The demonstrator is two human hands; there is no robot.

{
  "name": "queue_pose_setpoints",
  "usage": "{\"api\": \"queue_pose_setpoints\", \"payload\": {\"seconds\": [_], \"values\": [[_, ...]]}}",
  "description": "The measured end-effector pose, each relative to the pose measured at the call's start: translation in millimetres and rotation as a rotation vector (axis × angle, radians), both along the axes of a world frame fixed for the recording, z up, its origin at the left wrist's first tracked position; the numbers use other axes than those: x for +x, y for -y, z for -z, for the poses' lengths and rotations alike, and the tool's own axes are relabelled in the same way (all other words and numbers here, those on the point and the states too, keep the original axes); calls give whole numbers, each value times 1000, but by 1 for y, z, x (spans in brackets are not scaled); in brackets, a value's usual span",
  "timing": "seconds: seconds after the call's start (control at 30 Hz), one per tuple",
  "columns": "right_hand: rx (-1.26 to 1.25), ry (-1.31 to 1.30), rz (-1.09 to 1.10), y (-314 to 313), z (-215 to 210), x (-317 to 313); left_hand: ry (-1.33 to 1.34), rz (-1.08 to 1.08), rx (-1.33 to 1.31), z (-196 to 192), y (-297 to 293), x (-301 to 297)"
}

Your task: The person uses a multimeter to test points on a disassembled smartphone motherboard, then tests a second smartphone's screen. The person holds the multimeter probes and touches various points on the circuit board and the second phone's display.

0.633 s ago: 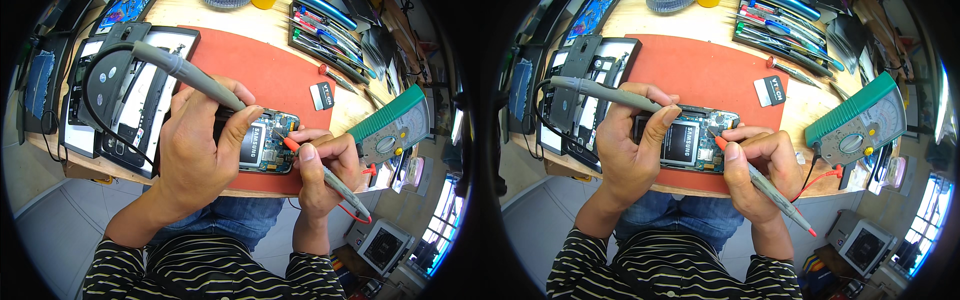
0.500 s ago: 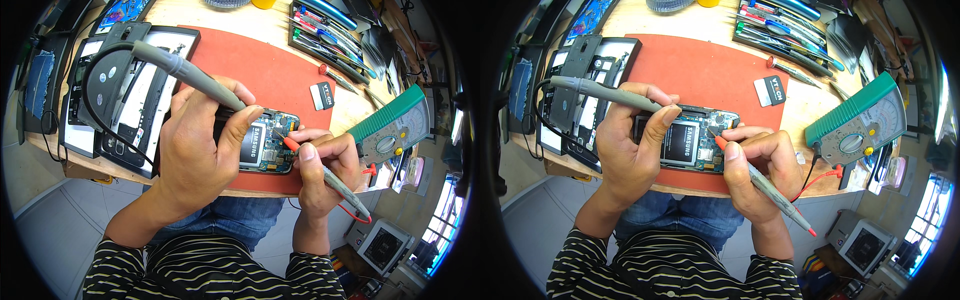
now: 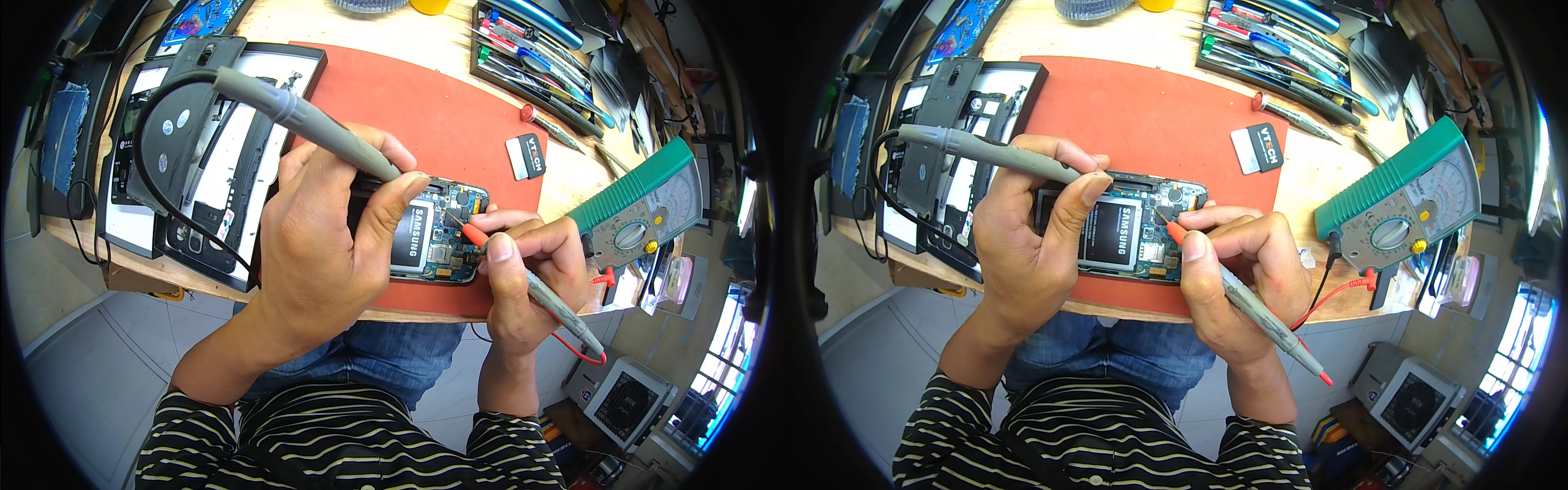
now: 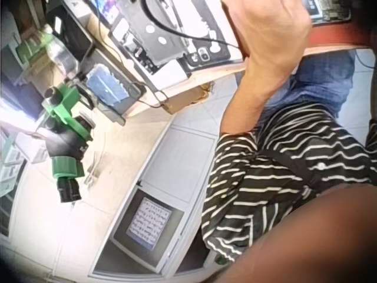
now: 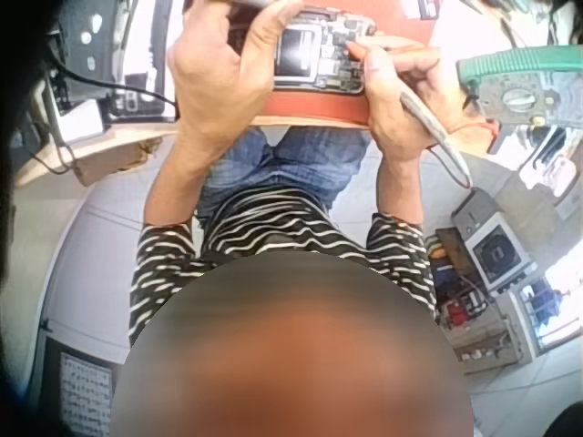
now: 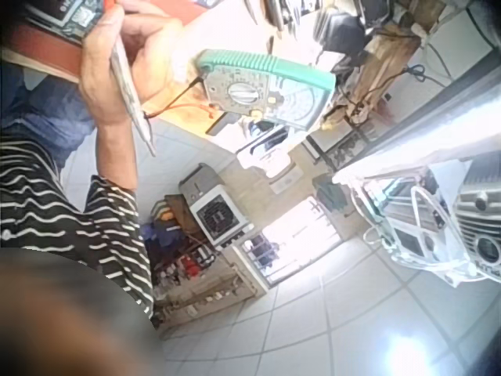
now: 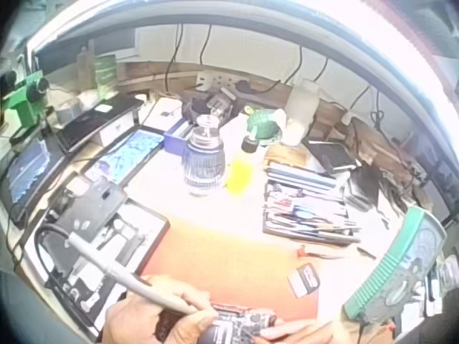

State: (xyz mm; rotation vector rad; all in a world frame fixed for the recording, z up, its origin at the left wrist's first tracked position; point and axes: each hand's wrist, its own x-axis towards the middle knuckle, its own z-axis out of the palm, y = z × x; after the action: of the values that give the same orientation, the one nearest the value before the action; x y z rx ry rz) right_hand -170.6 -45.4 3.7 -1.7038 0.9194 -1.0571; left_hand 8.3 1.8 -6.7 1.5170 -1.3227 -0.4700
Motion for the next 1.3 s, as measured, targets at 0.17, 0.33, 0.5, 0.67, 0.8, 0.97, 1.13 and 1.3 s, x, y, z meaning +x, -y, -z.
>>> {"api": "queue_pose_setpoints", "payload": {"seconds": [0.17, 0.33, 0.5, 0.67, 0.8, 0.97, 1.13, 1.3], "values": [[19, 28, 2, 0, 0, 1, -8, -3, -2, 1, 0, 0], [10, 10, -5, 0, 0, 1, -8, -7, -12, 1, 0, 0], [24, 14, -4, 0, -1, 0, -16, 5, -1, 1, 0, 0], [16, 22, -4, 0, 1, 1, -4, 1, -6, 1, 0, 0], [21, 19, -8, 0, 0, 0, -7, -2, -2, 1, 0, 0], [2, 18, -15, 1, 1, 0, 3, -7, -1, 1, -1, 1], [21, 6, -7, 0, 0, -1, -2, -11, 7, 0, -1, 0], [3, 21, -5, 0, 1, 1, 4, -11, -5, 1, 0, 0]]}}
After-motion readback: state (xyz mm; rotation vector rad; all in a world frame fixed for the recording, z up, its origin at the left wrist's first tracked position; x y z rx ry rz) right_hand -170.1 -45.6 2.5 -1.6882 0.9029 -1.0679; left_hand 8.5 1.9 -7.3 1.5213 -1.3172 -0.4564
